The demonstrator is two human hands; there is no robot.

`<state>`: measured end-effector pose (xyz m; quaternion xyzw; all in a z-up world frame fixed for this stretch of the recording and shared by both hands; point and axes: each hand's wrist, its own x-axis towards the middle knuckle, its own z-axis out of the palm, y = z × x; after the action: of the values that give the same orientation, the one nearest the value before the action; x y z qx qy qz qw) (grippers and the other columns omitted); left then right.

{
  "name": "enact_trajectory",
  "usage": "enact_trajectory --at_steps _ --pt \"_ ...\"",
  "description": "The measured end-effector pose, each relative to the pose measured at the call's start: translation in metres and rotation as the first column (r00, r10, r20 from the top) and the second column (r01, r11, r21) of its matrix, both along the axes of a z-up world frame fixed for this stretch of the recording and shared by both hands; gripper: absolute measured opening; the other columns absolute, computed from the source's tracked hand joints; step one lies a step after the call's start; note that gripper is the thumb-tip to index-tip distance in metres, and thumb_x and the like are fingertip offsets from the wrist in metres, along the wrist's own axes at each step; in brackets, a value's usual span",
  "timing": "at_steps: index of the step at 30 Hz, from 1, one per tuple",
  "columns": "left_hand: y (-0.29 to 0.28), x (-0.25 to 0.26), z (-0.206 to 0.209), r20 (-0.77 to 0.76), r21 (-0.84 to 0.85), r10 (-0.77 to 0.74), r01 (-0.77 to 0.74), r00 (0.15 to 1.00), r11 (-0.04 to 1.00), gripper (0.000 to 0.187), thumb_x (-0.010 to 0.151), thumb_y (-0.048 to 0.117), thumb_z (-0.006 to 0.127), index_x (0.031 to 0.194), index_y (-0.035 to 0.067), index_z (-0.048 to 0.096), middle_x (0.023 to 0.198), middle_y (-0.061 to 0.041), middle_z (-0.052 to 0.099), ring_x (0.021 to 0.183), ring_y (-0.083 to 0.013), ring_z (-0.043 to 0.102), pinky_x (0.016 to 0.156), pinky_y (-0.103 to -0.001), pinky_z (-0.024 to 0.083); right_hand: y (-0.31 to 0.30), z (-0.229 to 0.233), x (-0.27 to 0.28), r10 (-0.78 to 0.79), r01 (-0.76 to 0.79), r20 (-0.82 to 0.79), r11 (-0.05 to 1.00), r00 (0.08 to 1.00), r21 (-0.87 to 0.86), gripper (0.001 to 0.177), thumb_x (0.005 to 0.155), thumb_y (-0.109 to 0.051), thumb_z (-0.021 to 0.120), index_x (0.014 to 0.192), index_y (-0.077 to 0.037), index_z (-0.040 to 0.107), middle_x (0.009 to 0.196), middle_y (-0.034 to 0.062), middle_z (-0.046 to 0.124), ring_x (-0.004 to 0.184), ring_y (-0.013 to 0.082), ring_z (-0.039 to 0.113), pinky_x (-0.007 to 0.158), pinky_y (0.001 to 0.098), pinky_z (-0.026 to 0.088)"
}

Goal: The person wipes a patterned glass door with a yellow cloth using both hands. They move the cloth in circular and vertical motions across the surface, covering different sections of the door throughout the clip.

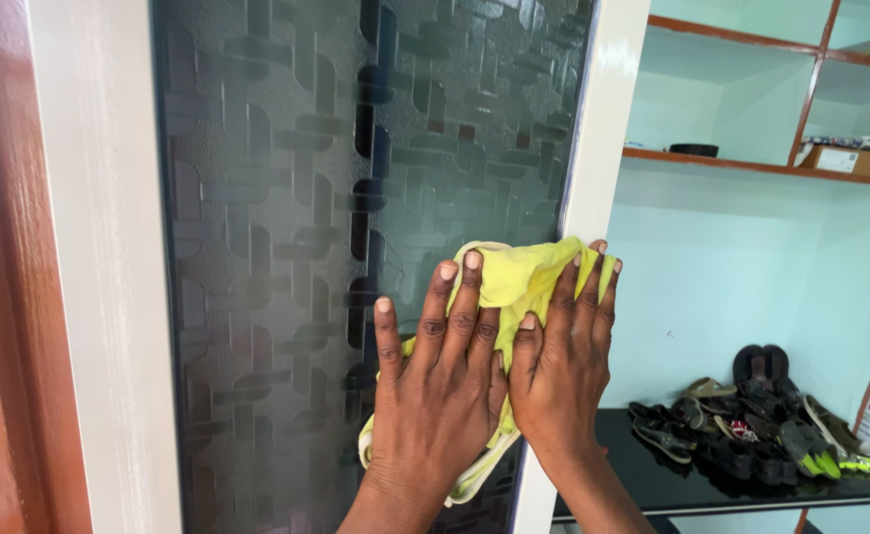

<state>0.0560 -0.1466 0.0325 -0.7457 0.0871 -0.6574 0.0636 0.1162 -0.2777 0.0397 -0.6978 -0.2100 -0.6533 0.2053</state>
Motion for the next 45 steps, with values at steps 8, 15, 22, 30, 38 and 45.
enact_trajectory --at_steps 8,15,22,30,38,45 --pt "0.003 0.001 -0.023 -0.012 0.030 0.057 -0.057 0.998 0.998 0.046 0.104 0.039 0.043 0.135 0.015 0.068 0.168 -0.008 0.035 0.158 -0.0238 0.022 0.124 -0.063 -0.001 -0.001 -0.025 0.000 0.004 -0.004 -0.035 1.000 0.999 -0.003 0.064 0.102 -0.017 0.044 0.156 0.014 0.028 0.167 0.0337 0.020 0.155 0.0556 0.017 0.124 0.0603 0.026" --pt "0.004 -0.001 -0.037 -0.021 0.053 0.083 -0.082 0.996 0.995 0.047 0.104 0.041 0.041 0.133 0.016 0.069 0.167 -0.007 0.036 0.157 -0.0241 0.023 0.123 -0.064 -0.001 0.000 -0.042 -0.003 0.019 -0.019 -0.037 1.000 0.999 -0.006 0.064 0.102 -0.019 0.040 0.154 0.016 0.030 0.166 0.0351 0.020 0.155 0.0563 0.016 0.124 0.0606 0.025" --pt "0.006 -0.004 -0.049 -0.062 0.047 0.043 -0.041 0.997 0.998 0.047 0.103 0.041 0.041 0.132 0.016 0.069 0.167 -0.007 0.036 0.156 -0.0238 0.023 0.122 -0.064 0.001 0.000 -0.059 -0.004 0.021 -0.021 -0.040 1.000 0.999 -0.011 0.061 0.103 -0.021 0.039 0.151 0.017 0.031 0.164 0.0377 0.021 0.153 0.0587 0.017 0.122 0.0631 0.025" --pt "0.010 -0.008 -0.051 -0.071 0.069 0.050 -0.045 0.996 0.997 0.049 0.102 0.040 0.041 0.134 0.013 0.067 0.167 -0.006 0.035 0.156 -0.0231 0.023 0.122 -0.063 0.001 0.003 -0.096 -0.006 0.046 -0.044 -0.077 0.999 0.996 0.023 0.065 0.106 -0.026 0.039 0.156 0.012 0.024 0.165 0.0362 0.019 0.154 0.0578 0.016 0.120 0.0626 0.024" --pt "0.024 -0.016 -0.044 -0.113 0.157 -0.006 0.024 0.994 0.987 0.048 0.096 0.040 0.047 0.131 0.015 0.069 0.167 -0.005 0.035 0.156 -0.0212 0.024 0.124 -0.062 0.005 0.024 -0.140 -0.013 0.022 -0.017 -0.110 0.999 0.994 0.047 0.070 0.105 -0.034 0.034 0.159 0.009 0.017 0.165 0.0378 0.013 0.153 0.0585 0.009 0.121 0.0670 0.011" --pt "0.052 -0.030 -0.015 -0.072 0.171 -0.038 0.050 0.997 0.984 0.047 0.096 0.041 0.048 0.129 0.017 0.072 0.168 -0.005 0.036 0.158 -0.0212 0.025 0.127 -0.060 0.004 0.050 -0.110 -0.027 0.026 -0.028 -0.088 0.999 0.996 -0.027 0.068 0.101 -0.032 0.040 0.156 0.006 0.029 0.165 0.0356 0.015 0.155 0.0585 0.009 0.123 0.0690 0.009"
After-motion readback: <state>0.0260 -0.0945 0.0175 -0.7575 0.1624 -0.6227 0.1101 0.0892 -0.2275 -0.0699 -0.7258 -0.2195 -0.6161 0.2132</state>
